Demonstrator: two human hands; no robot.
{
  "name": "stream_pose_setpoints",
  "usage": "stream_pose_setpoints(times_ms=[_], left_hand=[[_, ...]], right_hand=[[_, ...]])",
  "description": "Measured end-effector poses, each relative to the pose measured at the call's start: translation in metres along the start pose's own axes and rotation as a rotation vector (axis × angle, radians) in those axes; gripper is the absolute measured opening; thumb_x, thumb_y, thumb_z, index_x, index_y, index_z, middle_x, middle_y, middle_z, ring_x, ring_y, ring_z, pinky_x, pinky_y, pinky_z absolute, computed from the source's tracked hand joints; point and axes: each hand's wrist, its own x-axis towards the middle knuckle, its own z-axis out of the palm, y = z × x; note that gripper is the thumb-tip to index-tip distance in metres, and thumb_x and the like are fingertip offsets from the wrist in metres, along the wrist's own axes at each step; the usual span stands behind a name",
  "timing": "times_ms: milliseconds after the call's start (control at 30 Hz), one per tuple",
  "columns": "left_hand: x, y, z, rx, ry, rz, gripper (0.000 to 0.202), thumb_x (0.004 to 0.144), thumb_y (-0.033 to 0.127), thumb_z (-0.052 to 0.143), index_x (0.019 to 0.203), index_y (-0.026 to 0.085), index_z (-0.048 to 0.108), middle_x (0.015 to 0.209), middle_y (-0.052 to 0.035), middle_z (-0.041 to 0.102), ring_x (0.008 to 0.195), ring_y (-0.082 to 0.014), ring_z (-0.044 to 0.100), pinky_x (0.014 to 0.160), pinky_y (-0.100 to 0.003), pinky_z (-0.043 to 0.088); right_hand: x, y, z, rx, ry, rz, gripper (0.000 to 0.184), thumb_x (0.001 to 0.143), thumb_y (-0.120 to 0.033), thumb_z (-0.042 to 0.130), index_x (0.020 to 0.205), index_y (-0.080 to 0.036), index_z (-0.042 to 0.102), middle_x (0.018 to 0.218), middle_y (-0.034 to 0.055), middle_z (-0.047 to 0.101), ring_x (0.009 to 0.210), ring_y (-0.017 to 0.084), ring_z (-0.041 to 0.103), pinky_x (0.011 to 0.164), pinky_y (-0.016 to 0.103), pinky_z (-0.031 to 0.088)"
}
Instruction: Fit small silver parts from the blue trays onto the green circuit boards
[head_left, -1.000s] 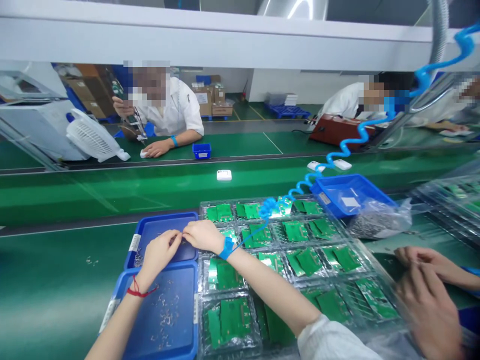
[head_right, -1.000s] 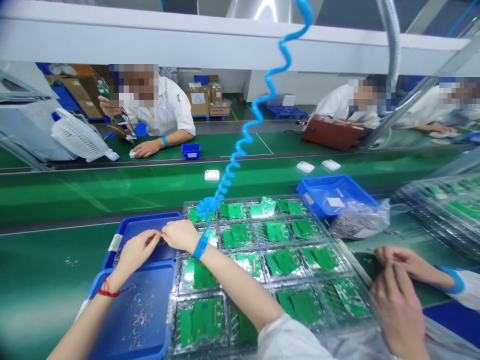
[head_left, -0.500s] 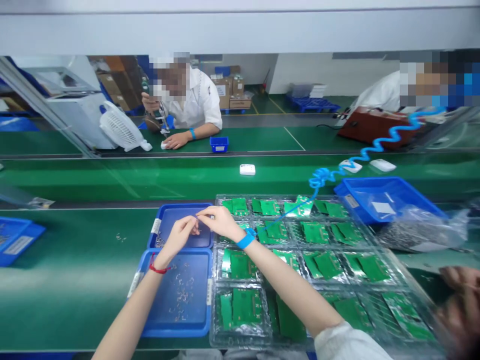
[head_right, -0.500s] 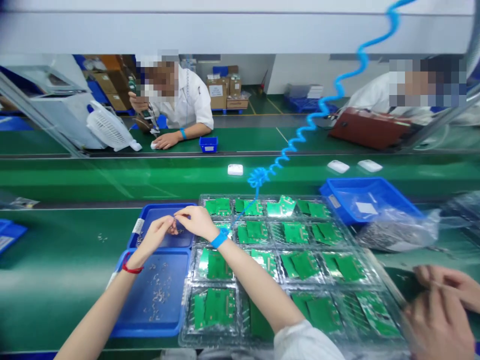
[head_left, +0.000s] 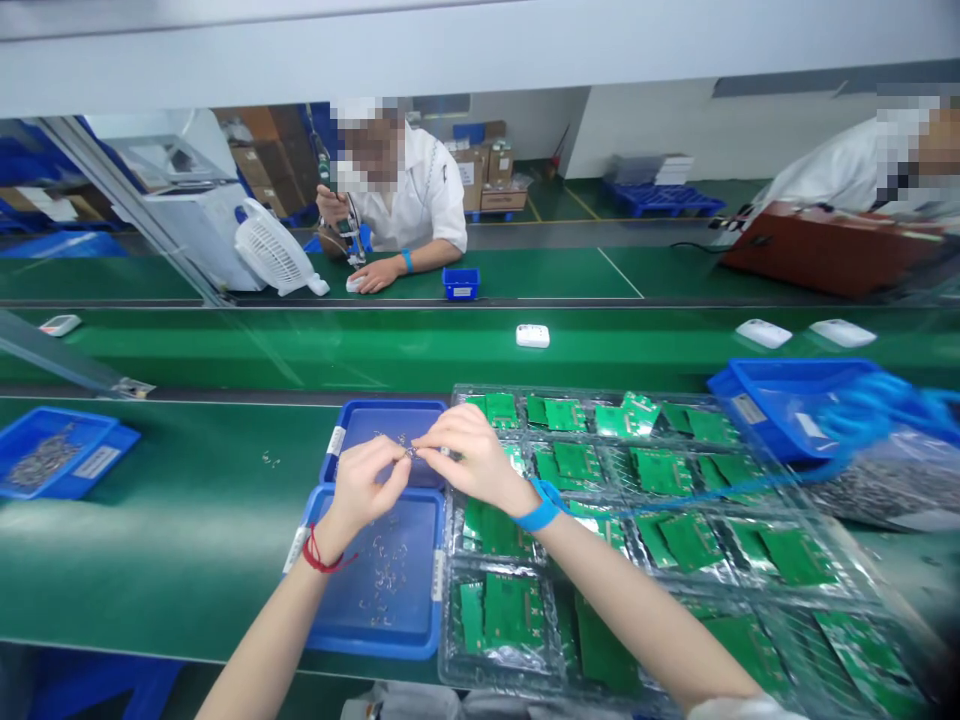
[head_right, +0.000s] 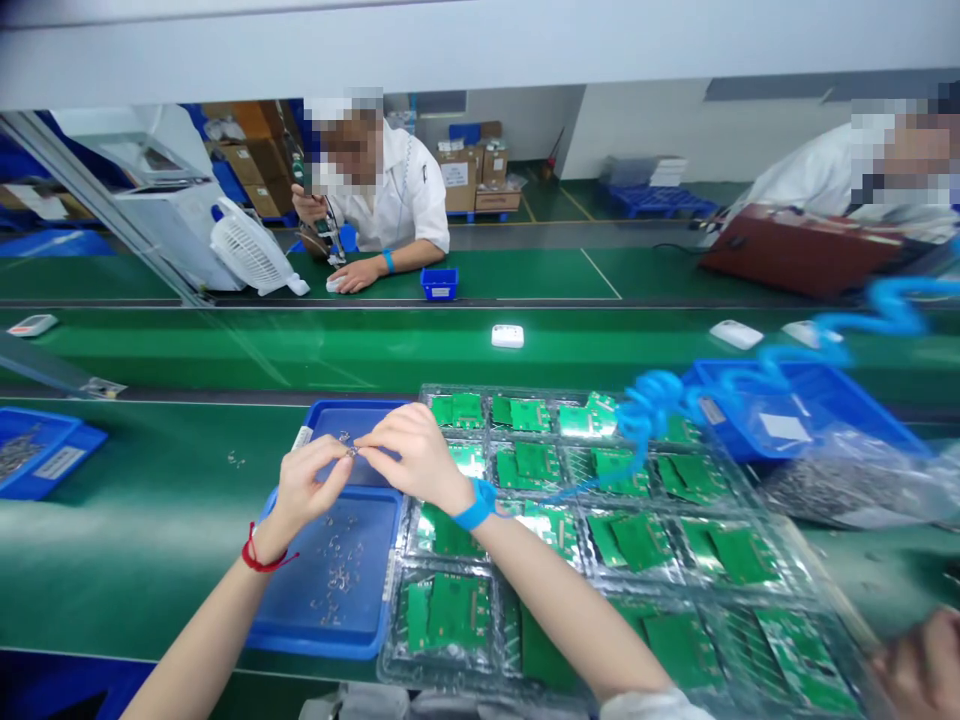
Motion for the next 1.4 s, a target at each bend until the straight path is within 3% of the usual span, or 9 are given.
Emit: stream_pose_setpoints(times_ms=[133, 300, 667, 833, 1000, 1100, 1200, 1333, 1400], left_hand=[[0.005, 0.022, -0.014, 0.134, 0.039, 0.158, 0.015, 0.087, 0.017, 0.056, 0.073, 0.022, 0.058, 0.062, 0.0017, 0.065, 0.053, -0.0123, 0.058, 0.055, -0.025, 0.043], [0.01, 0.045, -0.026, 0.208, 0.066, 0.286, 0.008, 0.086, 0.016, 0.054, 0.08, 0.022, 0.055, 0.06, 0.0018, 0.063, 0.053, -0.0125, 0.058, 0.057, -0.025, 0.047], [0.014, 0.063, -0.033, 0.272, 0.063, 0.387, 0.01, 0.088, 0.016, 0.049, 0.08, 0.02, 0.054, 0.059, 0.0006, 0.062, 0.057, -0.0136, 0.064, 0.055, -0.026, 0.05], [0.012, 0.063, -0.042, 0.532, 0.09, 0.574, 0.004, 0.088, 0.017, 0.06, 0.084, 0.017, 0.061, 0.063, -0.0011, 0.067, 0.063, -0.0161, 0.065, 0.061, -0.031, 0.051], [0.018, 0.042, -0.045, 0.641, -0.138, 0.696, 0.011, 0.093, 0.015, 0.055, 0.084, 0.017, 0.06, 0.067, 0.0006, 0.062, 0.066, -0.015, 0.06, 0.06, -0.031, 0.044], [0.022, 0.027, -0.039, 0.638, -0.272, 0.684, 0.023, 0.096, 0.009, 0.046, 0.078, 0.02, 0.056, 0.064, 0.0028, 0.055, 0.06, -0.0134, 0.052, 0.056, -0.03, 0.038], [0.023, 0.011, -0.032, 0.633, -0.341, 0.626, 0.023, 0.095, 0.008, 0.047, 0.078, 0.019, 0.056, 0.065, 0.002, 0.055, 0.061, -0.0133, 0.051, 0.056, -0.03, 0.035], [0.019, -0.011, -0.025, 0.635, -0.358, 0.464, 0.022, 0.097, 0.012, 0.047, 0.08, 0.02, 0.058, 0.063, 0.001, 0.053, 0.061, -0.0137, 0.051, 0.054, -0.032, 0.03], [0.016, -0.022, -0.02, 0.644, -0.35, 0.371, 0.021, 0.099, 0.018, 0.048, 0.081, 0.02, 0.06, 0.062, 0.0006, 0.053, 0.059, -0.0137, 0.05, 0.053, -0.032, 0.029]], right_hand=[[-0.011, -0.023, -0.008, -0.173, 0.141, -0.139, 0.012, 0.091, -0.026, 0.064, 0.092, -0.028, 0.076, 0.079, -0.0008, 0.075, 0.091, 0.017, 0.062, 0.102, 0.043, 0.035], [-0.019, -0.046, -0.014, -0.323, 0.305, -0.26, 0.012, 0.089, -0.023, 0.066, 0.093, -0.031, 0.074, 0.073, -0.0045, 0.072, 0.085, 0.015, 0.06, 0.106, 0.041, 0.034], [-0.022, -0.061, -0.021, -0.296, 0.319, -0.268, 0.009, 0.092, -0.024, 0.063, 0.09, -0.029, 0.071, 0.072, -0.0063, 0.073, 0.08, 0.014, 0.06, 0.106, 0.038, 0.035], [-0.024, -0.067, -0.024, -0.327, 0.291, -0.212, 0.009, 0.09, -0.025, 0.066, 0.089, -0.031, 0.072, 0.067, -0.0059, 0.071, 0.079, 0.016, 0.061, 0.108, 0.043, 0.032], [-0.02, -0.062, -0.018, -0.434, 0.126, -0.092, 0.011, 0.091, -0.024, 0.064, 0.083, -0.026, 0.072, 0.072, -0.0041, 0.072, 0.084, 0.016, 0.06, 0.11, 0.046, 0.023], [-0.011, -0.051, -0.011, -0.411, -0.078, 0.176, 0.014, 0.09, -0.024, 0.064, 0.079, -0.024, 0.073, 0.078, -0.0006, 0.075, 0.091, 0.019, 0.06, 0.11, 0.049, 0.022], [0.002, -0.034, -0.005, -0.334, -0.228, 0.44, 0.017, 0.085, -0.02, 0.064, 0.073, -0.023, 0.074, 0.08, 0.0013, 0.076, 0.093, 0.021, 0.063, 0.101, 0.044, 0.036], [0.02, -0.012, 0.006, -0.278, -0.273, 0.571, 0.016, 0.084, -0.021, 0.063, 0.075, -0.024, 0.076, 0.079, -0.0019, 0.077, 0.077, 0.015, 0.069, 0.072, 0.026, 0.047], [0.026, -0.006, 0.014, -0.291, -0.265, 0.617, 0.017, 0.087, -0.024, 0.061, 0.079, -0.023, 0.076, 0.082, -0.0018, 0.077, 0.078, 0.014, 0.07, 0.07, 0.025, 0.048]])
